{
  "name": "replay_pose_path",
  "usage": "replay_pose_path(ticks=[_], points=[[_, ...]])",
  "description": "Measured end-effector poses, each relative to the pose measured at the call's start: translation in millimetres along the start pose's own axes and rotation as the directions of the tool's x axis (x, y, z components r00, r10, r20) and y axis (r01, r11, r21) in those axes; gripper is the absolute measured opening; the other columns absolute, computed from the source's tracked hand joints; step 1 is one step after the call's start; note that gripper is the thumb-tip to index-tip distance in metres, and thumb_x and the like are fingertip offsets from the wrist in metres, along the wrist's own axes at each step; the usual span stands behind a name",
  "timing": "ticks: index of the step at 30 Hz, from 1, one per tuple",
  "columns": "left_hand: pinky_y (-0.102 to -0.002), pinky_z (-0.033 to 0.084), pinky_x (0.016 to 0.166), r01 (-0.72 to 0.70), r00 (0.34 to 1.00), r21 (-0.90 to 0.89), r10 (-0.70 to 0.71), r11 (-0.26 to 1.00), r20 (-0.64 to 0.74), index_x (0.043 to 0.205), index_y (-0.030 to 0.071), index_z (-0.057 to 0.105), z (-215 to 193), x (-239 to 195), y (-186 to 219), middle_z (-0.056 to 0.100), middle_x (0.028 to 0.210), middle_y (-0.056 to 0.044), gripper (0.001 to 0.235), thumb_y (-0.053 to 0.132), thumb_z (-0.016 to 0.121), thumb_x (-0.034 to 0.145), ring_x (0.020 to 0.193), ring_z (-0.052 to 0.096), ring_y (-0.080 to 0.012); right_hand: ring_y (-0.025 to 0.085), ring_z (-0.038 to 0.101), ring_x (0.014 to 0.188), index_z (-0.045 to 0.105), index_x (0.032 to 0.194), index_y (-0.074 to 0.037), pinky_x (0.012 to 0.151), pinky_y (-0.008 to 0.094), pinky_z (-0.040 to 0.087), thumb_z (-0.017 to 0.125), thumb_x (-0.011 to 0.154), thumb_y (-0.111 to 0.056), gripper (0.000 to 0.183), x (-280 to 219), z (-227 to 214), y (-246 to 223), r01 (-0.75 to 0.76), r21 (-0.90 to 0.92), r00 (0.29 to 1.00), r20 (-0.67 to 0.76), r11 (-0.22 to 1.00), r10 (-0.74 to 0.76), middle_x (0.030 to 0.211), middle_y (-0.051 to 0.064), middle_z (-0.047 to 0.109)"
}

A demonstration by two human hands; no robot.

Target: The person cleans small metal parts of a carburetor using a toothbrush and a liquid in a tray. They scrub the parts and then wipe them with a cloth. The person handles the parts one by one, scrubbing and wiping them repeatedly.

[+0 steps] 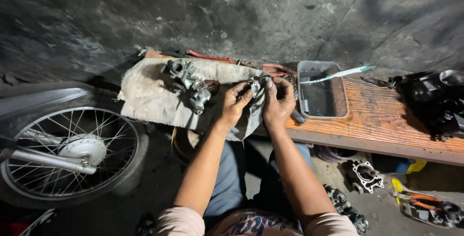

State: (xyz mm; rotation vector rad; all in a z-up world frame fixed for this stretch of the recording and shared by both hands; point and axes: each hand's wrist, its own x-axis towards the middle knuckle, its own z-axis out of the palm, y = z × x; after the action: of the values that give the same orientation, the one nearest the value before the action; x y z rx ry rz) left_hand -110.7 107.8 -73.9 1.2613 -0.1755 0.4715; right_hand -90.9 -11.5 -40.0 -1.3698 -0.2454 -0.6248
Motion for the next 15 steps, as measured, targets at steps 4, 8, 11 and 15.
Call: replay_pose_path(ticks=[4,8,11,15], points=[[-0.029,0.052,0.091,0.013,1.0,0.005,-0.013,1.0,-0.003,0.117,0.002,0.073,2.1,-0.3,-4.1,0.073,0.102,-0.005,0.025,0.018,0.072,0.098,0.098,0.061,-0.0104,0.028,0.07,0.096,0.074,0.103,-0.008,0.09,0.041,0.052,0.076,0.093,-0.006,0.01,0.4,1.2,-20.1,0.146,-0.094,0.987,0.083,0.985,-0.139,0.097,0.012,0.071],[-0.034,0.053,0.096,-0.016,0.999,0.065,0.019,0.998,-0.035,0.12,0.002,0.073,2.7,-1.3,9.4,0.076,0.106,-0.009,0.027,0.017,0.073,0.097,0.103,0.064,-0.0125,0.03,0.067,0.08,0.078,0.097,-0.01,0.072,0.038,0.054,0.081,0.09,-0.007,0.008,-2.1,5.8,-17.0,0.305,-0.25,0.947,0.178,0.919,-0.266,0.093,0.01,0.064],[-0.035,0.052,0.098,-0.028,0.997,0.13,0.038,0.991,-0.072,0.121,0.001,0.072,-1.6,-3.2,7.2,0.075,0.108,-0.009,0.027,0.016,0.072,0.098,0.104,0.063,-0.013,0.03,0.067,0.077,0.077,0.091,-0.011,0.067,0.037,0.054,0.08,0.088,-0.01,0.004,-5.2,6.2,-17.3,0.377,-0.326,0.919,0.248,0.867,-0.307,0.092,0.009,0.062],[-0.037,0.052,0.1,-0.027,0.994,0.225,0.05,0.974,-0.094,0.121,0.001,0.073,-0.7,-5.1,18.5,0.076,0.108,-0.012,0.026,0.015,0.07,0.099,0.106,0.065,-0.014,0.033,0.066,0.072,0.073,0.089,-0.01,0.063,0.039,0.054,0.075,0.085,-0.011,0.004,-6.1,4.5,-26.9,0.433,-0.354,0.886,0.339,0.829,-0.318,0.089,0.009,0.059]])
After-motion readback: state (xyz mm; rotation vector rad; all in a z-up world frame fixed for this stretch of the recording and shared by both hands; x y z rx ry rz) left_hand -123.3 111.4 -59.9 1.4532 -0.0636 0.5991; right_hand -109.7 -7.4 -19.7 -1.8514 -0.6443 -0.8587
